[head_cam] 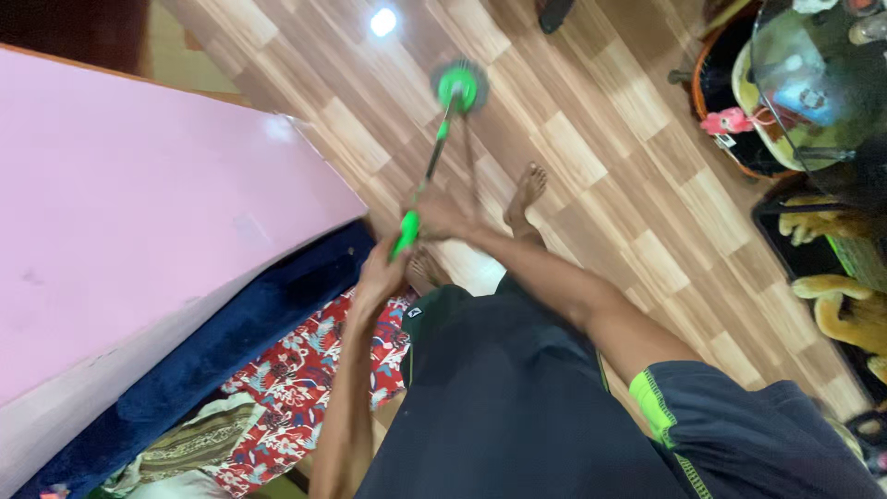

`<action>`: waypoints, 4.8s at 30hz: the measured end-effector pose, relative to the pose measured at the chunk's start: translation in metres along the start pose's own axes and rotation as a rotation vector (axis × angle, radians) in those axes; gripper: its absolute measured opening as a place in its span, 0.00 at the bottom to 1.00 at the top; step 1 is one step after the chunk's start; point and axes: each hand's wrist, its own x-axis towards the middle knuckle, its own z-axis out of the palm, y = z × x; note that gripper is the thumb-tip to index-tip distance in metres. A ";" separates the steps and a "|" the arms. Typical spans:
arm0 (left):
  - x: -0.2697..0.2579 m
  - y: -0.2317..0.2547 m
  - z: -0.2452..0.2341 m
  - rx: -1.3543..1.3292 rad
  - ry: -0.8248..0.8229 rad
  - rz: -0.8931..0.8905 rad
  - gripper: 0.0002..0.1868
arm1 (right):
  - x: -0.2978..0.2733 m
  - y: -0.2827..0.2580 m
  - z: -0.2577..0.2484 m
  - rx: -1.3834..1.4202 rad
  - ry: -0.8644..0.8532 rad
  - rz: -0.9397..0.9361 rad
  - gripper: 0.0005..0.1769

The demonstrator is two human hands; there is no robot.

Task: The person rinses and wrings a mop head in a bucket at a sink and then mops a wooden-style floor across several rooms.

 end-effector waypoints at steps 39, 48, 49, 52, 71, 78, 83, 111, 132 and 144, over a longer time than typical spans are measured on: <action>0.078 0.074 0.029 -0.436 -0.681 -0.713 0.36 | -0.070 0.036 0.043 0.026 0.478 0.469 0.23; 0.118 0.075 0.116 -0.475 -0.604 -0.692 0.37 | -0.081 0.146 -0.006 -0.022 0.311 0.530 0.21; 0.107 0.060 0.112 -0.351 -0.637 -0.607 0.34 | -0.079 0.132 0.008 -0.014 0.307 0.526 0.21; 0.069 0.013 0.096 -0.217 -0.569 -0.037 0.35 | -0.074 0.091 0.060 0.047 0.383 0.534 0.22; 0.057 0.041 0.132 -0.239 -0.649 -0.227 0.36 | -0.124 0.104 0.058 0.059 0.234 0.615 0.29; 0.093 0.100 0.140 -0.200 -0.797 -0.635 0.40 | -0.145 0.097 0.020 0.259 0.550 0.719 0.41; 0.210 0.094 0.242 -0.403 -0.739 -0.561 0.39 | -0.144 0.187 -0.054 0.779 0.686 1.132 0.50; 0.225 0.090 0.199 -0.119 -0.627 -0.328 0.18 | -0.199 0.124 -0.091 2.520 1.411 0.713 0.18; 0.249 0.131 0.256 -0.297 -0.737 -0.263 0.20 | -0.194 0.092 -0.060 2.218 1.424 0.762 0.09; 0.279 0.144 0.299 -0.255 -0.723 -0.381 0.21 | -0.206 0.390 -0.164 2.138 1.403 0.811 0.07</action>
